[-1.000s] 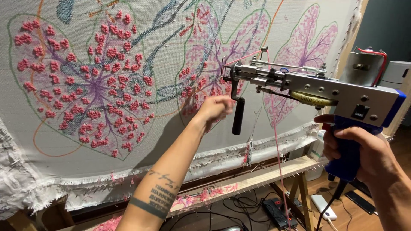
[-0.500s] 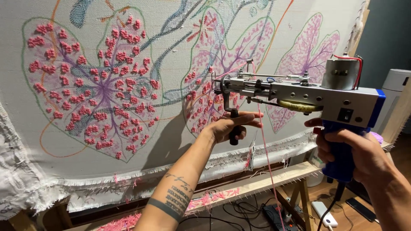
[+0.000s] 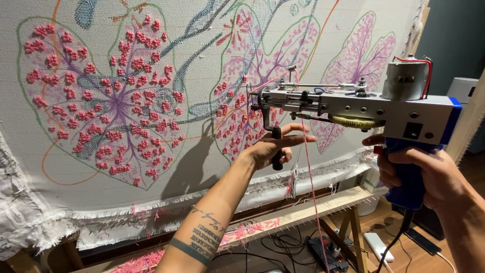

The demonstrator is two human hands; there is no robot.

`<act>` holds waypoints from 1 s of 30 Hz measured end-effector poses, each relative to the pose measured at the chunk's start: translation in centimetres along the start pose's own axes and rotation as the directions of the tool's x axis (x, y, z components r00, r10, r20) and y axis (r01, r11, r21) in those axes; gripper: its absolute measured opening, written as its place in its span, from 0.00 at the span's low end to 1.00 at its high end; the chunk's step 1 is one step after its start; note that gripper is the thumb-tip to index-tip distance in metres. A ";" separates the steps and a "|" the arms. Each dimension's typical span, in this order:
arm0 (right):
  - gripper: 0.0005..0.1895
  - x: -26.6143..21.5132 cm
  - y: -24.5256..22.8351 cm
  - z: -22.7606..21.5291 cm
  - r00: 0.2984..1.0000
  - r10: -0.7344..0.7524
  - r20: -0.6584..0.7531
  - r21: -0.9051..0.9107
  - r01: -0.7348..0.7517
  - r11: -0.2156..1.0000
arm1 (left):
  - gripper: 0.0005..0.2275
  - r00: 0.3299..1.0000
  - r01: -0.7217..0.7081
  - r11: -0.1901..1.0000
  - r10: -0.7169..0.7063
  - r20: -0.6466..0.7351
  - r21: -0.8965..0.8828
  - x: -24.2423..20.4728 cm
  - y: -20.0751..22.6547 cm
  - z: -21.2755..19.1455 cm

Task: Use an electric tufting gun to punch yarn through a fabric canvas to create a rug.

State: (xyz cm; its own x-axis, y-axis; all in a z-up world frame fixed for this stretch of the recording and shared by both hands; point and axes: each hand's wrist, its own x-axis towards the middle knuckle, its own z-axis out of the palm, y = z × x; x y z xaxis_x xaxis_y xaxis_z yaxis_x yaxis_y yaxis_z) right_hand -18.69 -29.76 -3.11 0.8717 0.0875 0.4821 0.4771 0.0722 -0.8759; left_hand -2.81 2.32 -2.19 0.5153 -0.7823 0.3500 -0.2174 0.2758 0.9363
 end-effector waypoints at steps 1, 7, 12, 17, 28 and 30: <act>0.27 0.0 -0.2 0.1 1.000 -0.002 -0.001 -0.001 0.002 1.000 | 0.18 1.000 -0.001 1.000 0.001 0.001 0.001 0.2 -0.3 -0.1; 0.28 -1.7 4.8 2.4 0.999 0.009 0.043 0.028 -0.010 1.000 | 0.19 0.998 0.027 0.999 -0.029 -0.064 -0.028 0.7 -2.7 -1.0; 0.26 1.8 1.8 -5.7 0.974 0.164 0.156 0.077 -0.177 0.981 | 0.19 0.972 -0.094 0.994 0.080 -0.221 -0.057 -0.3 -1.3 -0.2; 0.24 6.4 3.0 2.1 0.916 0.292 0.276 0.094 -0.328 0.940 | 0.18 0.952 -0.207 0.978 0.200 -0.233 -0.008 0.0 -0.2 0.4; 0.22 6.2 11.9 -2.6 0.598 0.783 0.174 -0.638 -0.537 0.552 | 0.16 0.838 -0.249 0.952 0.305 -0.453 0.179 -3.9 4.3 -3.1; 0.27 5.2 14.1 -8.9 0.531 0.842 -0.096 -0.625 -0.690 0.364 | 0.15 0.796 -0.252 0.939 0.338 -0.503 0.232 -5.5 5.2 -4.3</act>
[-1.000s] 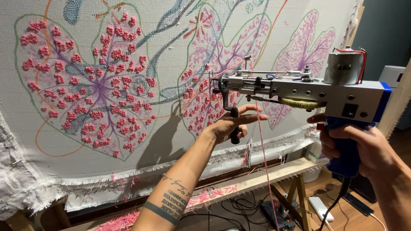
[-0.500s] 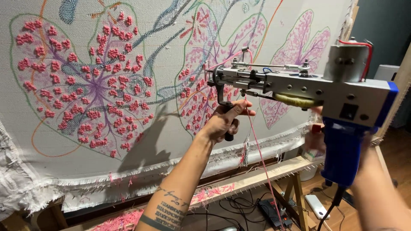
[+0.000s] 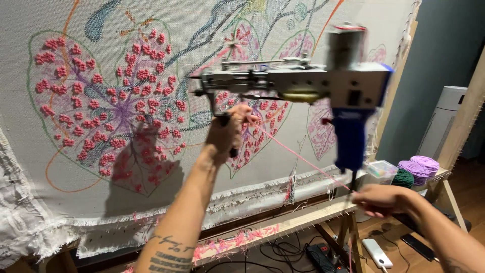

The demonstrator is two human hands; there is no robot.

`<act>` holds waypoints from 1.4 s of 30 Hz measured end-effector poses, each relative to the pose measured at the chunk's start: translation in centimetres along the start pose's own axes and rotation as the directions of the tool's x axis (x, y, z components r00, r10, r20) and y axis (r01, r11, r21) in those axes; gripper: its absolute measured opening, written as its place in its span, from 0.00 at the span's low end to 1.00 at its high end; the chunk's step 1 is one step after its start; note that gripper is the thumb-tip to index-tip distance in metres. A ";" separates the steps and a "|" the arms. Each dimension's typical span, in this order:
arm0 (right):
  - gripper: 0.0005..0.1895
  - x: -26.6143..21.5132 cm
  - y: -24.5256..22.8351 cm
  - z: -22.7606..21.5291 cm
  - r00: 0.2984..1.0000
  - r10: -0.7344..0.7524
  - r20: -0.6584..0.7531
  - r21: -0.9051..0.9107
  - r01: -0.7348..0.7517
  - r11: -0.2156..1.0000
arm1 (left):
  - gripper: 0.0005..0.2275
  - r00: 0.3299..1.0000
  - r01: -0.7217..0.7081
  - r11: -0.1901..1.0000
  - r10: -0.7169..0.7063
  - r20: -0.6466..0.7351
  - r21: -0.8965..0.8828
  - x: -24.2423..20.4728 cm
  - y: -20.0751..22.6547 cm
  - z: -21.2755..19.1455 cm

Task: Use an electric tufting gun to punch yarn through a fabric canvas to create a rug.

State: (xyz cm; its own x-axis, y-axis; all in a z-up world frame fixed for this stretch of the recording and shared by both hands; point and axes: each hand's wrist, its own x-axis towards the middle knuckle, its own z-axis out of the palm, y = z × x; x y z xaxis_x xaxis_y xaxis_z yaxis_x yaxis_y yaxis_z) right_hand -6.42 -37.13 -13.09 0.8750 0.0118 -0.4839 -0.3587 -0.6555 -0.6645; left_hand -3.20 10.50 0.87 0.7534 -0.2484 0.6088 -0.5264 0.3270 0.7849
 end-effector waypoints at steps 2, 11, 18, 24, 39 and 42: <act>0.27 5.1 5.9 -7.3 0.993 0.045 -0.111 -0.006 -0.046 0.999 | 0.15 0.998 0.022 0.999 -0.020 -0.066 0.030 -0.7 1.2 -1.4; 0.17 -1.6 -13.7 -16.5 0.488 -0.527 -0.696 -0.085 0.673 0.735 | 0.14 0.987 0.054 0.998 -0.049 -0.153 0.029 -3.2 -0.9 -3.7; 0.10 -13.1 -29.0 -13.8 0.341 -0.788 -0.513 0.047 0.928 0.370 | 0.16 0.982 0.170 0.983 -0.163 -0.099 0.066 -4.2 -3.0 -2.0; 0.13 -13.6 -27.8 -13.3 0.422 -0.712 -0.561 -0.439 0.577 0.688 | 0.18 0.994 0.111 0.994 -0.110 0.025 -0.011 -5.1 -3.7 -2.0; 0.47 -11.5 -15.5 -6.4 0.771 -0.609 -0.185 0.249 0.637 0.730 | 0.14 0.980 0.155 0.988 -0.156 -0.122 -0.017 -4.6 -4.3 1.0; 0.52 -15.6 -17.3 -1.0 0.801 -0.576 -0.160 0.497 0.570 0.654 | 0.14 0.971 0.153 0.988 -0.155 -0.181 -0.024 -4.8 -4.2 2.2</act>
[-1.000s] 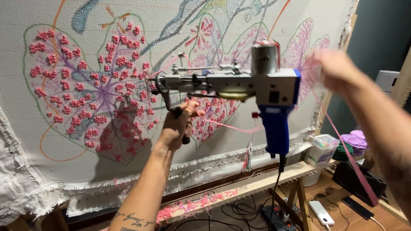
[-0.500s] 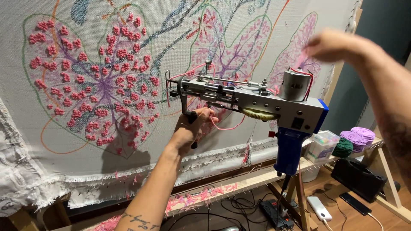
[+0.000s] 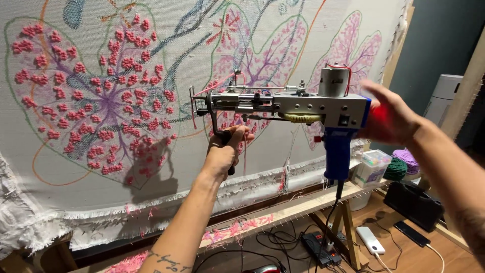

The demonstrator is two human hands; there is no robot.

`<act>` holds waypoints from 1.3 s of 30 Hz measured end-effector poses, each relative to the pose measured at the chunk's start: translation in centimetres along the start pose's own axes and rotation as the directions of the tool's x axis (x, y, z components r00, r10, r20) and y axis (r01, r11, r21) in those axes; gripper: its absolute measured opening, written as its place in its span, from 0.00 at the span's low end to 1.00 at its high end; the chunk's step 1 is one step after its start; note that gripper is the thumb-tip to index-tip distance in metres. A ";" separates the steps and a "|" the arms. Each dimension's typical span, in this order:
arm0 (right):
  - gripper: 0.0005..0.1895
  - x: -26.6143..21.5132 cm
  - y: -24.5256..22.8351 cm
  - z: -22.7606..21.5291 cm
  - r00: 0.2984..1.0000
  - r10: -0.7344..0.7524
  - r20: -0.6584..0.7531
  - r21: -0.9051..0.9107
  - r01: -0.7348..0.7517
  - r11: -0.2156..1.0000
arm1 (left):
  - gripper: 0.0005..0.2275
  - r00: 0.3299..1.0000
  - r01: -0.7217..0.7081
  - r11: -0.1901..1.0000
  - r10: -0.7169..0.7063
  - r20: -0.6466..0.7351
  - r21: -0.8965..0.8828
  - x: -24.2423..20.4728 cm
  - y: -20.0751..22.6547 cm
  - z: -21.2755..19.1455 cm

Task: Use an electric tufting gun to punch yarn through a fabric canvas to create a rug.

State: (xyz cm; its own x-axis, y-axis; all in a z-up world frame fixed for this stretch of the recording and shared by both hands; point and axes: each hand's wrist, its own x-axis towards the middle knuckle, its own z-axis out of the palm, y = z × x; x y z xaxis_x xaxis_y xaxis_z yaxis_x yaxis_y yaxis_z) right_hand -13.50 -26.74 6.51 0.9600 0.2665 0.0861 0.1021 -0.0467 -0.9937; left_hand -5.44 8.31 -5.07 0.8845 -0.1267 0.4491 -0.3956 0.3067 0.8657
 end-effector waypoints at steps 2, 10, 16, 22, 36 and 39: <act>0.54 -0.7 1.8 0.7 0.966 -0.133 0.221 0.137 0.104 0.985 | 0.14 0.994 -0.108 0.994 0.108 0.029 -0.004 1.9 -3.0 -0.7; 0.26 -0.2 8.7 2.8 0.979 -0.162 0.127 0.090 0.151 0.984 | 0.13 0.997 0.071 0.996 -0.072 0.030 0.050 0.4 -1.8 0.4; 0.12 -0.7 9.5 2.6 0.975 -0.220 -0.005 0.098 0.219 0.971 | 0.07 0.971 0.150 0.960 -0.188 0.149 0.236 1.6 -5.0 0.3; 0.13 -2.9 8.8 4.2 0.971 -0.169 -0.171 -0.006 0.171 0.985 | 0.09 0.963 0.128 0.965 -0.176 0.203 0.229 0.6 -4.1 2.2; 0.16 -6.9 7.0 4.1 0.905 -0.266 -0.333 -0.028 0.273 0.962 | 0.16 0.902 0.081 0.968 -0.172 0.396 0.236 6.5 -5.8 5.6; 0.15 -6.5 6.6 4.8 0.881 -0.289 -0.373 -0.039 0.297 0.954 | 0.20 0.954 0.029 0.936 -0.131 0.270 0.352 6.6 -3.5 6.6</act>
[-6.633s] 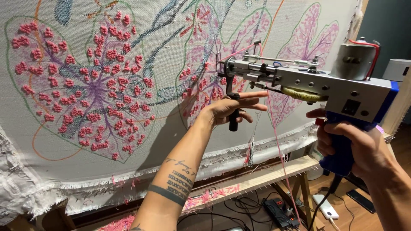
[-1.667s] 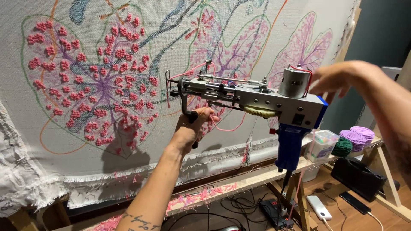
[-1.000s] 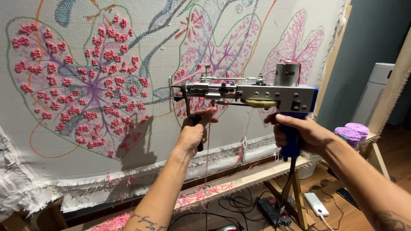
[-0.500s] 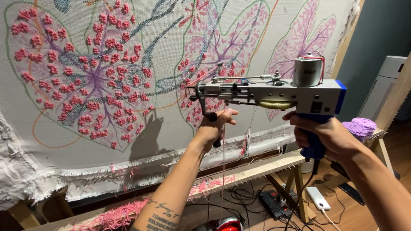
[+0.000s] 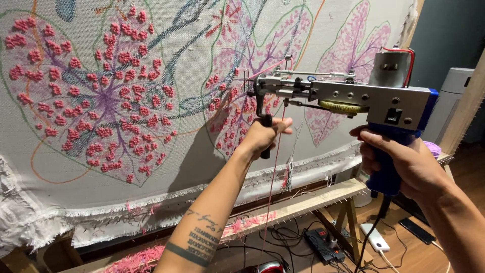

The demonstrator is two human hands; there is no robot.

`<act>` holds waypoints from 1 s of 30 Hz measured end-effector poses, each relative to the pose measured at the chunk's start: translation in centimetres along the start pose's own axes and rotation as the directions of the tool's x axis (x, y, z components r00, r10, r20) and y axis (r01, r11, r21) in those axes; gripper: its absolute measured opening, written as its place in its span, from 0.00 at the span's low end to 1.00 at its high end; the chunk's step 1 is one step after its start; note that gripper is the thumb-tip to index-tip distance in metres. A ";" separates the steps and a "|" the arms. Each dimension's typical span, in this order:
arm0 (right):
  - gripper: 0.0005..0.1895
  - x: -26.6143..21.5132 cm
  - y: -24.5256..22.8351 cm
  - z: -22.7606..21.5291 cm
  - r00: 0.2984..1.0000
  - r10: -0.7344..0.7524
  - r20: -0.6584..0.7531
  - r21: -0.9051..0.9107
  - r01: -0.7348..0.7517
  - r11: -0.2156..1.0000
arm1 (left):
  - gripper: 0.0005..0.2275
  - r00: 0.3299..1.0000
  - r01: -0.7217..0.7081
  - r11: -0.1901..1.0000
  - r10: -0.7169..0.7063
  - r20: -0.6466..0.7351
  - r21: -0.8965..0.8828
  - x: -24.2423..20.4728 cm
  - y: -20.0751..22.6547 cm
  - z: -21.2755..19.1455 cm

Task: Use an electric tufting gun to punch yarn through a fabric canvas to create a rug.

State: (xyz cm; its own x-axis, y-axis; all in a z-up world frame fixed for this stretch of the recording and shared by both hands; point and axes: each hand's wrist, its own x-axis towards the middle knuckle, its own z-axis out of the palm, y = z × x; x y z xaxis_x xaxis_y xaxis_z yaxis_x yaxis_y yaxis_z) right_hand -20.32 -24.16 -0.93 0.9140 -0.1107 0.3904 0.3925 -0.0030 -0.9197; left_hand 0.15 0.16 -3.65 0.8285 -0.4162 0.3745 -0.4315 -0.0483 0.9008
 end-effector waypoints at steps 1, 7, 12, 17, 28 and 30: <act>0.15 0.2 -0.2 0.4 1.000 -0.002 0.002 0.000 0.002 1.000 | 0.20 1.000 -0.002 1.000 0.002 -0.002 0.001 0.1 0.6 -0.1; 0.16 0.8 -1.2 1.8 0.998 -0.061 0.009 -0.061 0.061 0.996 | 0.22 0.990 -0.018 0.999 0.012 -0.143 -0.041 0.6 1.9 -0.5; 0.14 1.3 -1.3 2.7 1.000 -0.029 0.005 -0.010 0.029 1.000 | 0.21 0.987 -0.009 0.998 -0.002 -0.159 -0.067 0.9 1.4 -1.0; 0.13 1.3 -1.6 3.7 1.000 -0.009 0.020 0.014 0.009 1.000 | 0.20 0.985 -0.017 0.996 0.002 -0.174 -0.087 1.2 0.8 -1.5; 0.09 1.9 -0.8 7.0 0.998 -0.057 -0.012 0.007 0.057 0.998 | 0.14 0.963 -0.054 0.994 0.026 -0.269 -0.098 2.7 -0.4 -2.9; 0.11 1.9 -0.8 8.5 0.994 -0.087 -0.063 -0.017 0.086 0.996 | 0.11 0.969 -0.063 0.987 0.025 -0.247 -0.147 2.8 -0.4 -3.9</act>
State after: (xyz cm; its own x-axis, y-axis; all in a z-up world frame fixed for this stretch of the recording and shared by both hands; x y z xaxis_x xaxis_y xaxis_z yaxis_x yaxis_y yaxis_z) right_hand -18.03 -15.90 0.85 0.8678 -0.1727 0.4658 0.4682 -0.0295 -0.8831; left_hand 4.00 2.55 -2.09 0.8799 -0.1800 0.4398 -0.4258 0.1121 0.8978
